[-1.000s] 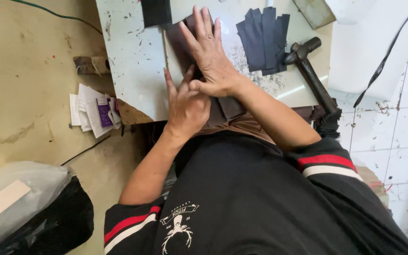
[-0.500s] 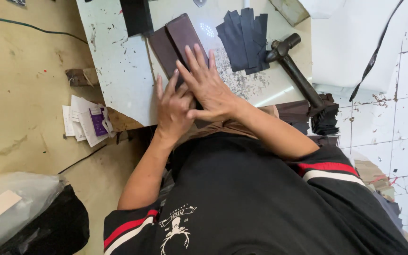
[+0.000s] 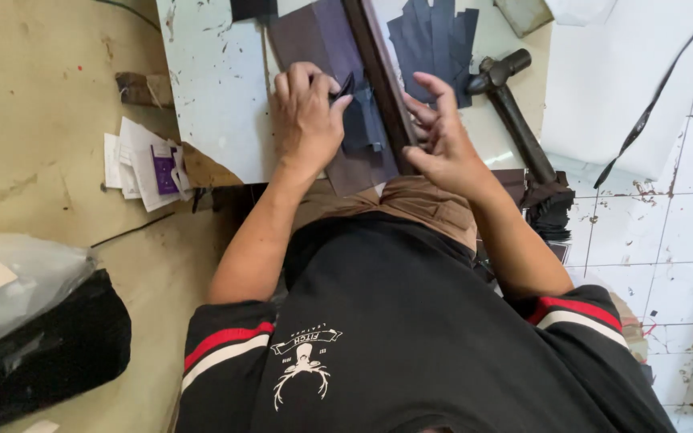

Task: Assembling a leather bag by folding edges and hammering them to secure the structure.

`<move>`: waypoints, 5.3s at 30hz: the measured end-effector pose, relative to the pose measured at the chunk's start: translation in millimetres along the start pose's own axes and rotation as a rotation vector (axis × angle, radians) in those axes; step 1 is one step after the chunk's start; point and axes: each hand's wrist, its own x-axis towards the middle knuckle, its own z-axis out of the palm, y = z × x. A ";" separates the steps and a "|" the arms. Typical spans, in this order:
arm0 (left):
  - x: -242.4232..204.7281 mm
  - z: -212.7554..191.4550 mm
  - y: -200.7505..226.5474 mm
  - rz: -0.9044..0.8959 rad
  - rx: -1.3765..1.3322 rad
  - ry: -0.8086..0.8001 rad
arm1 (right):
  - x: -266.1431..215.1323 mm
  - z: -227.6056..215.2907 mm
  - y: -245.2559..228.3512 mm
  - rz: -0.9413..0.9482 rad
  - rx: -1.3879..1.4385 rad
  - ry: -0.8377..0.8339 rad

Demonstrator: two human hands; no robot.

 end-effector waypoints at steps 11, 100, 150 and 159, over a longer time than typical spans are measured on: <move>2.8 -38.1 8.0 -0.107 -0.709 -0.136 | -10.1 1.2 -14.8 0.072 -0.103 0.034; -102.9 -73.9 0.4 0.325 -0.044 -0.275 | 27.7 -15.1 -51.2 -0.490 -1.125 -0.275; 49.3 76.4 132.8 0.736 0.042 -0.272 | -61.0 -125.3 -11.3 -0.167 -1.179 0.425; 47.7 80.6 130.8 0.725 0.026 -0.263 | -75.0 -112.5 -5.4 -0.197 -1.077 0.460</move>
